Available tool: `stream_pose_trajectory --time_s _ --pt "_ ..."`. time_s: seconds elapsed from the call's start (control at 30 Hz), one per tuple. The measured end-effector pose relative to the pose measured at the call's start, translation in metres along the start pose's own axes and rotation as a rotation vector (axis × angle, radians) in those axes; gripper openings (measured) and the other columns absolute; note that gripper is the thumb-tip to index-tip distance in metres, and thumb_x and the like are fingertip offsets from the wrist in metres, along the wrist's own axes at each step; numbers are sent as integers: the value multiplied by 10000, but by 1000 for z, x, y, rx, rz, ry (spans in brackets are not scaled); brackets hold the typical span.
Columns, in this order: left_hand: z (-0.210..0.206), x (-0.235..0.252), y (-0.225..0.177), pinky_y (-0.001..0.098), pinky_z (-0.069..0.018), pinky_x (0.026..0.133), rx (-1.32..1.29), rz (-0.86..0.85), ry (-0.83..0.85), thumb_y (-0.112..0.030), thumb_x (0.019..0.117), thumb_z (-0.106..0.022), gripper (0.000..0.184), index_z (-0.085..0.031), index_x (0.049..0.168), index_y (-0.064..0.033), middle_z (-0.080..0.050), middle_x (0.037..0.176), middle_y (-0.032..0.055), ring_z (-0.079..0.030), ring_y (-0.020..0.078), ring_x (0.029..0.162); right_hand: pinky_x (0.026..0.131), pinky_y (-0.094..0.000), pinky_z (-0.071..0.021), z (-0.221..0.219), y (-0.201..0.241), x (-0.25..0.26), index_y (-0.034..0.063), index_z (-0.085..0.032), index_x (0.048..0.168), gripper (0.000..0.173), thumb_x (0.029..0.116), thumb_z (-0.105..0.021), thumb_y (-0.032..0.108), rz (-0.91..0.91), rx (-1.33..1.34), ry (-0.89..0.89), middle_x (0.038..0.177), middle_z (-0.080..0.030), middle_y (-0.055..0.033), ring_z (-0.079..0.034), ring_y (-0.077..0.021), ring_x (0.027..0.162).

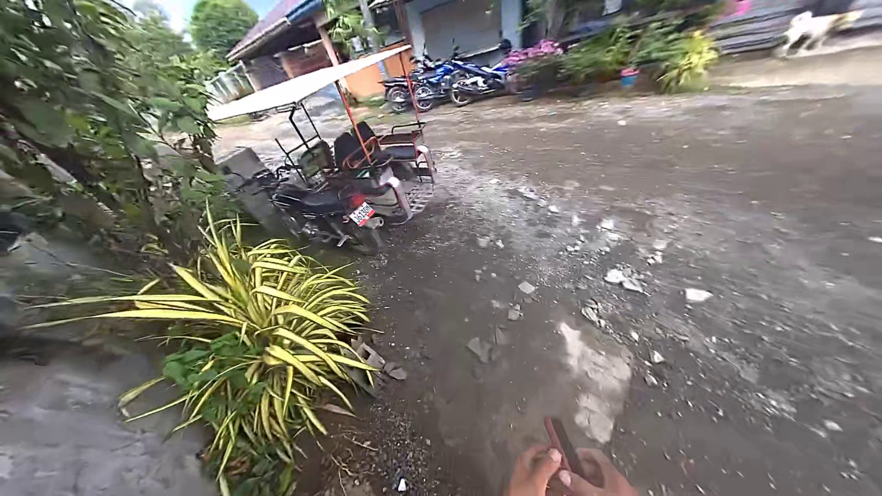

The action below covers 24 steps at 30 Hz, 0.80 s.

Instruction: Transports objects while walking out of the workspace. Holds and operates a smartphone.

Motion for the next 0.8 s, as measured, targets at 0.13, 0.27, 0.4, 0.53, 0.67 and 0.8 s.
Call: stream_pose_trajectory --time_s 0.13,0.27,0.4,0.53,0.67,0.8 --pt "-3 103 -72 374 -614 780 9 -130 -135 -245 1090 -492 347 -626 1257 28 -734 964 111 -715 174 815 935 -526 -569 59 76 115 35 -450 1437 897 765 -874 450 38 -137 -5 1193 -669 -187 -685 -306 1054" --pt "2 196 -155 403 -617 800 56 -291 -239 -211 1080 -498 301 -659 1189 20 -722 954 121 -705 200 835 935 -474 -590 103 153 202 84 -478 1436 873 751 -876 451 145 -85 -47 1207 -681 -117 -689 -229 1068" --pt "-5 300 -252 371 -608 773 180 -379 -299 -217 1091 -443 358 -641 1254 33 -713 979 114 -688 173 834 1039 -384 -546 168 250 283 64 -457 1482 772 862 -807 363 339 -5 -69 1349 -628 -94 -629 -160 1208" --pt "-16 426 -344 307 -581 673 169 -560 -182 -191 1092 -433 341 -662 1219 29 -708 901 67 -655 132 740 975 -396 -585 239 318 377 72 -440 1516 715 926 -733 350 451 31 -108 1376 -606 -109 -641 -193 1187" --pt "-37 533 -433 260 -570 643 183 -672 -87 -160 1094 -406 326 -674 1150 18 -704 867 28 -653 95 711 977 -426 -576 296 370 460 50 -429 1517 645 968 -669 287 457 225 -74 1353 -617 -147 -649 -242 1171" --pt "-59 623 -508 285 -611 709 166 -686 37 -137 1097 -382 335 -672 1153 23 -721 917 48 -696 114 779 950 -472 -592 335 418 531 40 -254 1582 753 983 -649 268 376 446 85 1424 -563 -176 -637 -303 1207"
Point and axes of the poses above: each hand's wrist, its own x-axis towards the middle knuckle, its own z-axis out of the back of the hand, y = z × x, the point moved 8 cm from there along x, towards the middle knuckle
